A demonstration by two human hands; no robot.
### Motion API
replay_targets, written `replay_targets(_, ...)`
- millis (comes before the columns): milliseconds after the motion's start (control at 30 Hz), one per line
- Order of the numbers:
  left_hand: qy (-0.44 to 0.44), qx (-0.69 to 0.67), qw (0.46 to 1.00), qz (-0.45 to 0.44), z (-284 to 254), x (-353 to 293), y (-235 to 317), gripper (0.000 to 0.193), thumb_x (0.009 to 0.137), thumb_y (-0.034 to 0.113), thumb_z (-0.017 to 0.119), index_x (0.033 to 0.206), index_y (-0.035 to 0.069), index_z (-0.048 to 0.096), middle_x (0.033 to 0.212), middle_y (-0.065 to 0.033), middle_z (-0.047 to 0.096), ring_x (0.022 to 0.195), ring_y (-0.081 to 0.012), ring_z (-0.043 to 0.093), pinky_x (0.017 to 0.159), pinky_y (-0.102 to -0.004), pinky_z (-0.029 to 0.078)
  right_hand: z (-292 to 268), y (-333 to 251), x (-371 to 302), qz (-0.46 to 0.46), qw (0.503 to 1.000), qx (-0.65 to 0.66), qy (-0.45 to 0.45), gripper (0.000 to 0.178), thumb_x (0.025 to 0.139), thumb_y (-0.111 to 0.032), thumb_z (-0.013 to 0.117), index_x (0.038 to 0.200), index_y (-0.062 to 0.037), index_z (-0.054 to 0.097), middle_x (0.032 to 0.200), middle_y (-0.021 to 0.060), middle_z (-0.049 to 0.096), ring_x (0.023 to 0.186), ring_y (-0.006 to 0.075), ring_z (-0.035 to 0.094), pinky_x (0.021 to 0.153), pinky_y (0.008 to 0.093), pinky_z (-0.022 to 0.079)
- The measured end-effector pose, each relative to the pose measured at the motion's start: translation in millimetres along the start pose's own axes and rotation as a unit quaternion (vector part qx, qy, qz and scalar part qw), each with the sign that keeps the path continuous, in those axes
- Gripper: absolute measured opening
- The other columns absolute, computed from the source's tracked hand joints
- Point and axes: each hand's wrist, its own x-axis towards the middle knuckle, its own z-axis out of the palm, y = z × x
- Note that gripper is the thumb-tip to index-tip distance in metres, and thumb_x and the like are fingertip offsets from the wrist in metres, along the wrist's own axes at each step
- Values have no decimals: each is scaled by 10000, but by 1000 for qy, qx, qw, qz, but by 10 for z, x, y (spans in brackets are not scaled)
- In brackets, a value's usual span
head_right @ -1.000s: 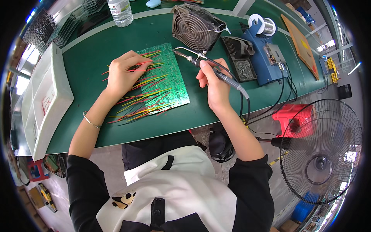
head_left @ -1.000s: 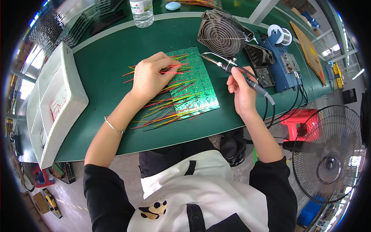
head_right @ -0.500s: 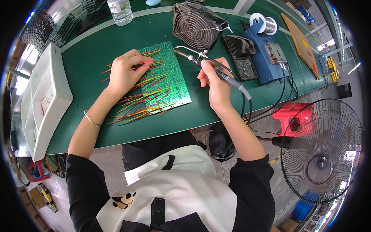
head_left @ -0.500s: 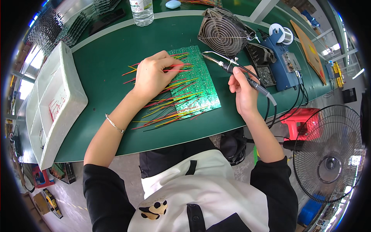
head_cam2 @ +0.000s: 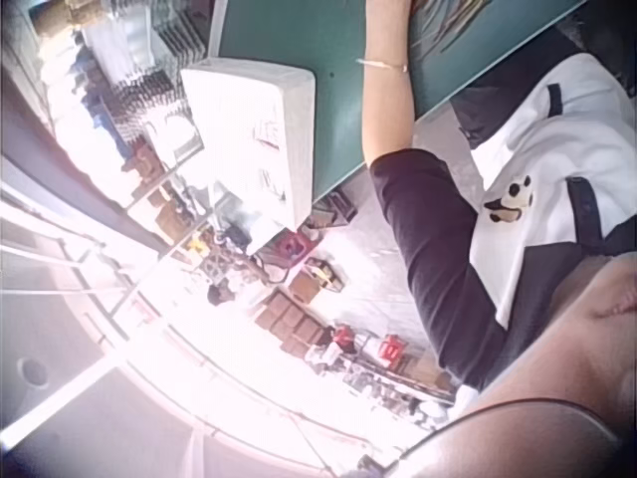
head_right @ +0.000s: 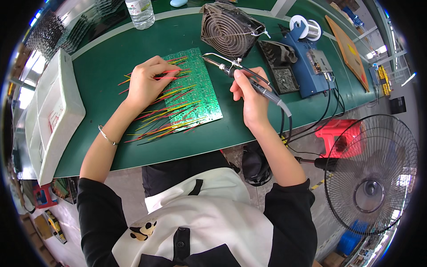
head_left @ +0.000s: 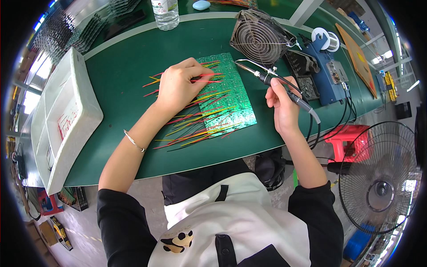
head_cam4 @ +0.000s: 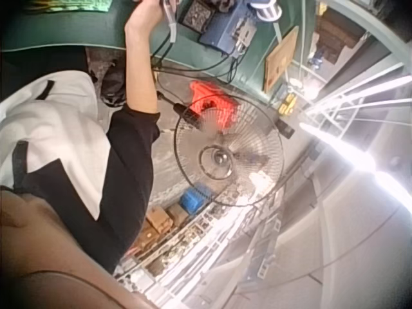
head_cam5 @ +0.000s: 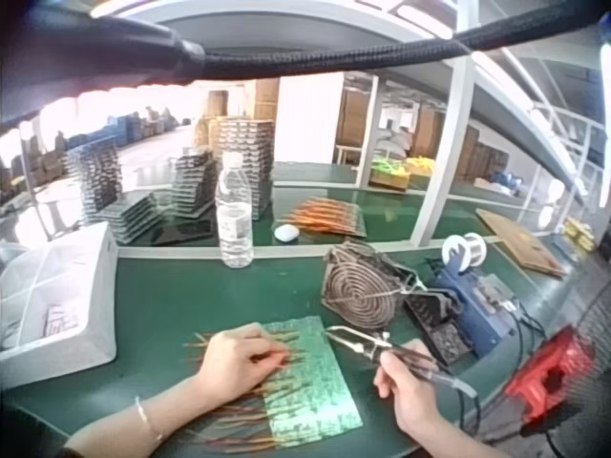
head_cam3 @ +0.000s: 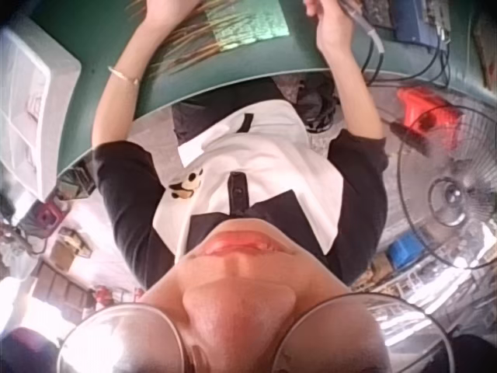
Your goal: Soldering multiple color-coded wires onto a green PCB using a soldering iron.
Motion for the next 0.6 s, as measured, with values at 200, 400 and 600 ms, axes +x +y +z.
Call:
replay_targets(200,0,12,1000,-8,7,2,4,105,727,86,682,830,93,705,740,-42,605,547,-160,560,511,-261,460,16,14,-137,0,999,-9,-31,167,833,-136,607,811,-49,466,609,71,560,455,79,470,431,192,351)
replay_targets(400,-1,15,1000,-14,5,-3,-1,107,730,99,683,834,113,708,735,-32,596,538,-158,550,503,-265,452,33,-3,-136,22,999,7,-25,165,834,-131,602,800,-49,463,594,74,557,445,82,471,421,191,344)
replay_targets(600,0,17,1000,-12,13,-1,-9,116,727,101,687,839,118,710,722,-36,585,533,-156,542,502,-271,446,32,6,-133,25,999,7,-30,164,835,-127,600,795,-50,460,598,79,559,445,85,473,417,190,343)
